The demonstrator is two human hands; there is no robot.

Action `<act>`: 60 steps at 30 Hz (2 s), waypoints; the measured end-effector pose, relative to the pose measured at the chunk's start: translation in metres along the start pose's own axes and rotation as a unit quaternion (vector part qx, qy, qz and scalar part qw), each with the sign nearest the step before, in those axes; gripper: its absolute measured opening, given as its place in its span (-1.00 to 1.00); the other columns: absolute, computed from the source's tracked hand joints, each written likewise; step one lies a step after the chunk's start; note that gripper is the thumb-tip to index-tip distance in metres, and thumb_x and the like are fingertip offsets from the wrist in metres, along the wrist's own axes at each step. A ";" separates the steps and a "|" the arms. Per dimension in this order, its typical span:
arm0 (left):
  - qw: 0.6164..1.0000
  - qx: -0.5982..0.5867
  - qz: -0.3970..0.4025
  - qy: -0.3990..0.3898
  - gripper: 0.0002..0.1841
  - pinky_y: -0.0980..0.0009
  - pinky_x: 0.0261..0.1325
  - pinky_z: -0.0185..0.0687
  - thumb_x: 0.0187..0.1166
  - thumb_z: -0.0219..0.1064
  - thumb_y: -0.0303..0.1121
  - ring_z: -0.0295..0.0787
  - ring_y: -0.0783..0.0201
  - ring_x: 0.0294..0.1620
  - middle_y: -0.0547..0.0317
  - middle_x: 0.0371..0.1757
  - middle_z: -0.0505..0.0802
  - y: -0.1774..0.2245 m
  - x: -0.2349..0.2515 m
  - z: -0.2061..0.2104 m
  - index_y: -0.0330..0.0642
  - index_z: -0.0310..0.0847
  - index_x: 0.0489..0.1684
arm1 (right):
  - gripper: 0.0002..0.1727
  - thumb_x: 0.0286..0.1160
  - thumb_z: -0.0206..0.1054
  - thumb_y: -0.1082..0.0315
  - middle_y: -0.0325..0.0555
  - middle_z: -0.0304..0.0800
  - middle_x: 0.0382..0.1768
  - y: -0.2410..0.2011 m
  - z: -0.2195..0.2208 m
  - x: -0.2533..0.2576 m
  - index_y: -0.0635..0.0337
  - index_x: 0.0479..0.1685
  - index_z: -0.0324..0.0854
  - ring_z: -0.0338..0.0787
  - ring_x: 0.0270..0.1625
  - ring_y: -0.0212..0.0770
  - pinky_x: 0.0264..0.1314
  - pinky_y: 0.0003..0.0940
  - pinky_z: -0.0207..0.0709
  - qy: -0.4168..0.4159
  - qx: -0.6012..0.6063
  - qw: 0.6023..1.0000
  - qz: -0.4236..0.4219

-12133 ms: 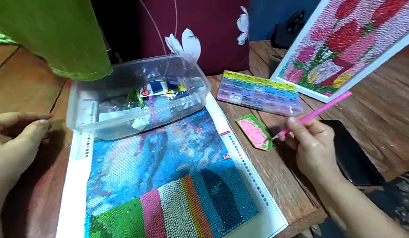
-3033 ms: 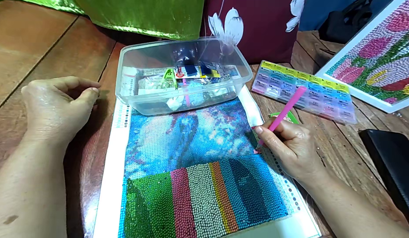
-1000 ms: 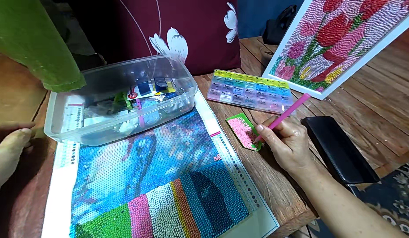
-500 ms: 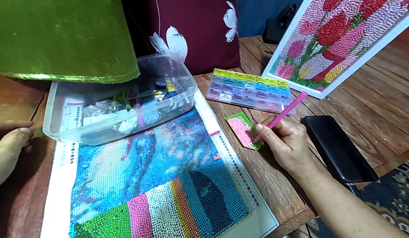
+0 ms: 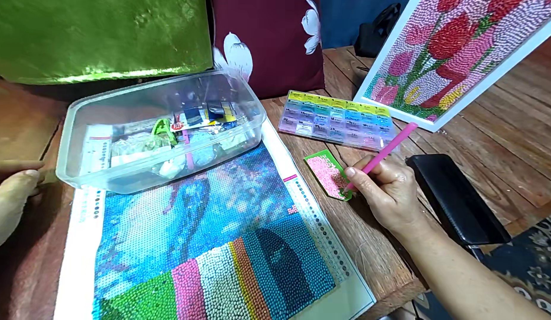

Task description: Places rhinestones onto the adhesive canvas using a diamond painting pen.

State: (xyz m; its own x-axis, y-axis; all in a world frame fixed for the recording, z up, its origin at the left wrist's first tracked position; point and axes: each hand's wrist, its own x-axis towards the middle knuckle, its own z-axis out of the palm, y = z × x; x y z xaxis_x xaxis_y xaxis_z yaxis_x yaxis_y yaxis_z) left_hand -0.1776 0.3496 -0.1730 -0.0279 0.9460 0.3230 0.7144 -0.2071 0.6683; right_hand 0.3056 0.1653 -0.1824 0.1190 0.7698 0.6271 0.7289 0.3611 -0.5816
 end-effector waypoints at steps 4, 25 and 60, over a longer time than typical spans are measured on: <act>1.000 0.006 0.009 0.005 -0.68 0.45 -0.18 0.51 0.78 0.05 -0.43 0.53 0.37 -0.33 -0.14 -0.21 0.71 0.005 -0.002 0.000 -0.60 0.59 0.11 | -0.72 0.62 0.21 0.33 -0.43 0.53 -0.61 -0.002 0.001 0.000 0.22 -0.47 0.63 0.45 -0.54 -0.77 -0.45 -0.88 0.30 -0.007 -0.002 1.000 0.000; 0.998 0.056 0.041 0.011 -0.64 0.26 -0.13 0.62 0.71 0.18 -0.20 0.63 0.36 -0.34 -0.09 -0.19 0.78 -0.002 -0.003 -0.010 -0.37 0.68 0.08 | -0.82 0.64 0.19 0.37 -0.64 0.60 -0.52 -0.042 0.014 0.010 -0.04 -0.35 0.59 0.53 -0.53 -0.75 -0.47 -0.84 0.44 0.017 0.140 0.988 0.063; 0.996 0.077 0.048 0.008 -0.62 0.05 -0.10 0.65 0.65 0.20 -0.13 0.72 0.21 -0.31 -0.12 -0.15 0.81 -0.003 0.003 -0.010 -0.28 0.72 0.08 | -0.69 0.69 0.19 0.28 -0.43 0.48 -0.63 -0.040 0.054 0.011 0.18 -0.47 0.60 0.40 -0.57 -0.74 -0.53 -0.84 0.24 -0.066 0.057 0.996 -0.033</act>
State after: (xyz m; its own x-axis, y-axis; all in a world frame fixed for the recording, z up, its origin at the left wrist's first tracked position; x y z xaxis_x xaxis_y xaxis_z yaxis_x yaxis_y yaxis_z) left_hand -0.1871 0.3501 -0.1671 0.0351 0.9193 0.3921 0.8125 -0.2547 0.5244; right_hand 0.2417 0.1877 -0.1800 -0.0217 0.8022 0.5967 0.6505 0.4645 -0.6009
